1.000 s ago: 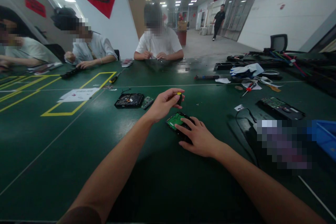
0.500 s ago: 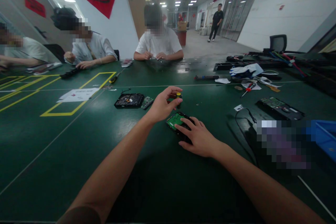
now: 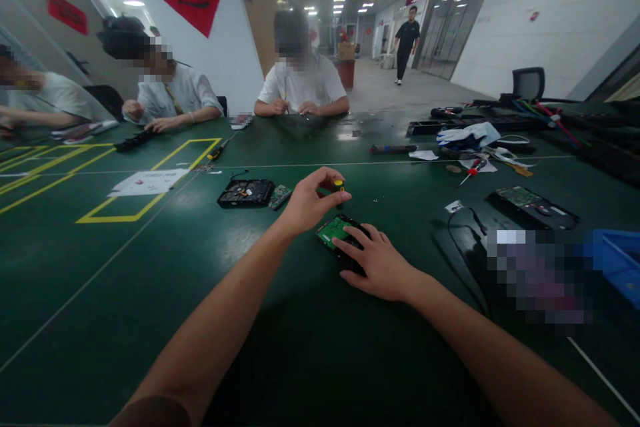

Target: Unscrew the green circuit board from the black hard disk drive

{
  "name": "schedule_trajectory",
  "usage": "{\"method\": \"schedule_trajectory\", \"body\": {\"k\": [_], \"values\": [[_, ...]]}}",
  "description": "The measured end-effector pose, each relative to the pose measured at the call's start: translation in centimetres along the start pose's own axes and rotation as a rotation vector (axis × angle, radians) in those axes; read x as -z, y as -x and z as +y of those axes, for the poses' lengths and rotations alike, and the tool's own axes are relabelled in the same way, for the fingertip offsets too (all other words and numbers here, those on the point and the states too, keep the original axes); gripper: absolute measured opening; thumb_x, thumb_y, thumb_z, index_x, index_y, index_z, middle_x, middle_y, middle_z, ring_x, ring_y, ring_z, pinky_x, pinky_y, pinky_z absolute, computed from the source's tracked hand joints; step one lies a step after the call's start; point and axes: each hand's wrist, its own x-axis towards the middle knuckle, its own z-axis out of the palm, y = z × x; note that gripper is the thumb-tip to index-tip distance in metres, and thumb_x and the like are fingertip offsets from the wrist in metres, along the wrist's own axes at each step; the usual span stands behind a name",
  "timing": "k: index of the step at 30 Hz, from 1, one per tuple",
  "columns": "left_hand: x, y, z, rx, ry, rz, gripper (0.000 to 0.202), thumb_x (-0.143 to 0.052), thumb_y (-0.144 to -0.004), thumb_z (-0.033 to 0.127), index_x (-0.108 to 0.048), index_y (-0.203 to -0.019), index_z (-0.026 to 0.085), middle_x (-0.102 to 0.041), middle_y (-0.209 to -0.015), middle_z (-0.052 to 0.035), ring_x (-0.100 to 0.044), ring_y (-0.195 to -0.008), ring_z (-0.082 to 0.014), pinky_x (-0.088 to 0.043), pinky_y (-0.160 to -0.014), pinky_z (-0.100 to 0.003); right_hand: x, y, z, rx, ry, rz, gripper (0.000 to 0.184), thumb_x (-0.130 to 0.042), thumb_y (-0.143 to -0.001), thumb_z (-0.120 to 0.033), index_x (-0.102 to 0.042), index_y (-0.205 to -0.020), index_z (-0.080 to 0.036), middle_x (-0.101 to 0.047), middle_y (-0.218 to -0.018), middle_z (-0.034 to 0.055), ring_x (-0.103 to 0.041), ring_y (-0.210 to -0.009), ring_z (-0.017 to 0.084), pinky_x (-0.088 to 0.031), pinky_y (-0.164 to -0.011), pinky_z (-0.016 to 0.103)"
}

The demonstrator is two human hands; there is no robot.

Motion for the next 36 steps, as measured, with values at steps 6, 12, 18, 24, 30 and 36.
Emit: {"method": "schedule_trajectory", "body": {"k": [6, 12, 18, 24, 30, 36], "values": [[-0.1, 0.0, 0.6, 0.01, -0.031, 0.012, 0.026, -0.082, -0.086, 0.032, -0.064, -0.101, 0.02, -0.066, -0.1, -0.0036, -0.064, -0.09, -0.0167, -0.054, -0.069, -0.026, 0.2, 0.0, 0.0, -0.003, -0.002, -0.007, 0.073, -0.053, -0.098, -0.065, -0.04, -0.164, -0.037, -0.032, -0.171, 0.0113, -0.029, -0.15, 0.05, -0.033, -0.115, 0.071], [-0.6, 0.1, 0.4, 0.073, 0.135, -0.032, 0.03, -0.074, -0.093, 0.033, -0.06, -0.116, 0.02, -0.071, -0.105, -0.0063, -0.066, -0.082, -0.0146, -0.058, -0.063, -0.025, 0.2, 0.0, -0.2, -0.015, 0.004, -0.015, 0.073, -0.054, -0.097, -0.065, -0.042, -0.163, -0.037, -0.034, -0.17, 0.0116, -0.029, -0.15, 0.05, -0.033, -0.115, 0.07], [-0.6, 0.1, 0.1, 0.033, 0.073, -0.085, 0.033, -0.065, -0.1, 0.036, -0.065, -0.129, 0.019, -0.07, -0.107, -0.0066, -0.067, -0.087, -0.0153, -0.062, -0.072, -0.027, 0.0, -0.1, -0.1, -0.006, 0.005, -0.003, 0.072, -0.054, -0.098, -0.064, -0.042, -0.163, -0.036, -0.035, -0.169, 0.0113, -0.03, -0.149, 0.05, -0.034, -0.115, 0.07], [-0.2, 0.1, -0.3, -0.01, -0.089, 0.005, 0.026, -0.076, -0.093, 0.039, -0.072, -0.11, 0.02, -0.068, -0.096, -0.0032, -0.066, -0.084, -0.0157, -0.059, -0.072, -0.028, 0.4, 0.0, -0.1, -0.02, -0.018, -0.03, 0.073, -0.053, -0.098, -0.066, -0.041, -0.164, -0.037, -0.034, -0.17, 0.0111, -0.028, -0.151, 0.05, -0.031, -0.116, 0.071], [0.1, 0.1, -0.1, -0.071, -0.199, 0.03, 0.023, -0.076, -0.094, 0.035, -0.076, -0.114, 0.023, -0.069, -0.112, -0.0067, -0.067, -0.097, -0.019, -0.058, -0.074, -0.028, 0.4, 0.0, -0.2, -0.021, -0.021, -0.029, 0.072, -0.054, -0.098, -0.065, -0.041, -0.164, -0.038, -0.033, -0.171, 0.0106, -0.026, -0.151, 0.05, -0.03, -0.117, 0.07], [0.1, 0.0, -0.6, -0.021, -0.021, -0.087, 0.037, -0.057, -0.103, 0.026, -0.064, -0.139, 0.024, -0.071, -0.128, -0.0084, -0.069, -0.095, -0.0183, -0.06, -0.064, -0.026, 0.3, 0.0, -0.2, -0.018, -0.021, -0.029, 0.072, -0.054, -0.098, -0.065, -0.041, -0.164, -0.038, -0.033, -0.171, 0.0105, -0.026, -0.151, 0.051, -0.031, -0.116, 0.07]]}}
